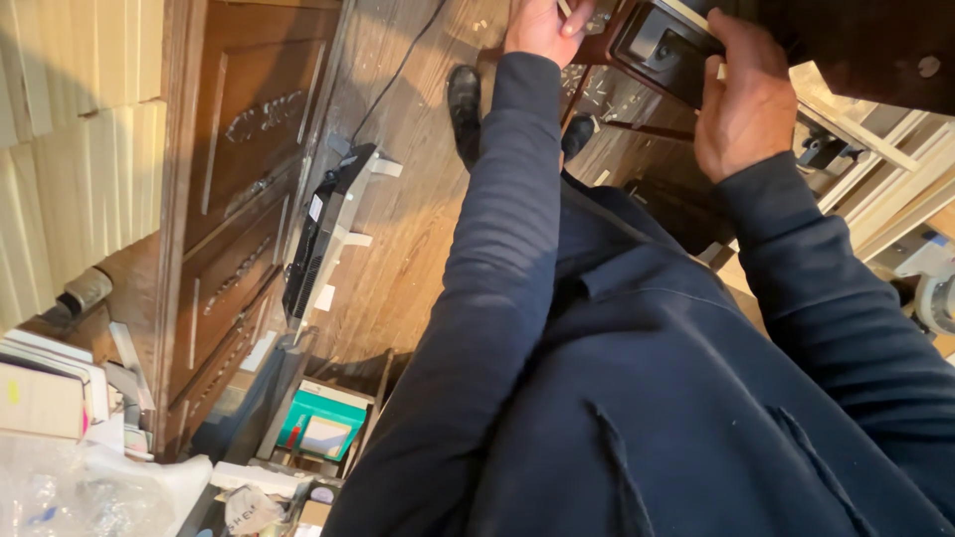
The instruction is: Using a manual miter trimmer to cut thin wooden strips for frame assembly.
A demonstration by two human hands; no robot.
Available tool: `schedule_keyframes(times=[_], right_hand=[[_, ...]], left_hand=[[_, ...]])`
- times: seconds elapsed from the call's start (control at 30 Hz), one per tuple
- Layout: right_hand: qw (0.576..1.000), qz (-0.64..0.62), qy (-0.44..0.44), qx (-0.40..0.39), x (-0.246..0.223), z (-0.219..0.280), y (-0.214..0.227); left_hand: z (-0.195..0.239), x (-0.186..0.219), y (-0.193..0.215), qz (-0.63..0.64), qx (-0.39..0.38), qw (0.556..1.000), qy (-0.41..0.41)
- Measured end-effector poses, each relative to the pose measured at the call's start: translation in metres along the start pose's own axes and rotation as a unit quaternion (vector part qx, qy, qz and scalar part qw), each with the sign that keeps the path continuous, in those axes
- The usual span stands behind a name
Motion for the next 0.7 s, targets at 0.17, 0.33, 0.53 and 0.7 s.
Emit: schedule_keyframes(times=[0.17, 0.33, 0.53, 0.7], right_hand=[[1.0, -0.007, -0.009, 0.004, -0.003, -0.002, 0.001], [1.0, 0.002, -0.017, 0.015, -0.006, -0.006, 0.002], [0.999, -0.02, -0.028, 0.02, -0.021, -0.018, 0.0], [0.999, -0.007, -0.026, 0.027, -0.027, -0.02, 0.003]], left_hand=[[0.001, 0.005, -0.002, -0.006, -0.01, 1.0, 0.0], [0.015, 0.033, -0.036, -0.008, -0.019, 1.0, -0.003], [0.014, 0.057, -0.04, -0.006, -0.032, 0.999, -0.013], [0.018, 0.069, -0.039, -0.004, -0.031, 0.999, 0.005]])
Point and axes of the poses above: each hand's wrist, its own z-axis away from the middle knuckle, its own y-axis out of the back of the hand, x = y × z, the point moved 10 cm from there along -z, towards the middle knuckle, and after that the axes turned 12 degrees about x, right-handed, at the moved point
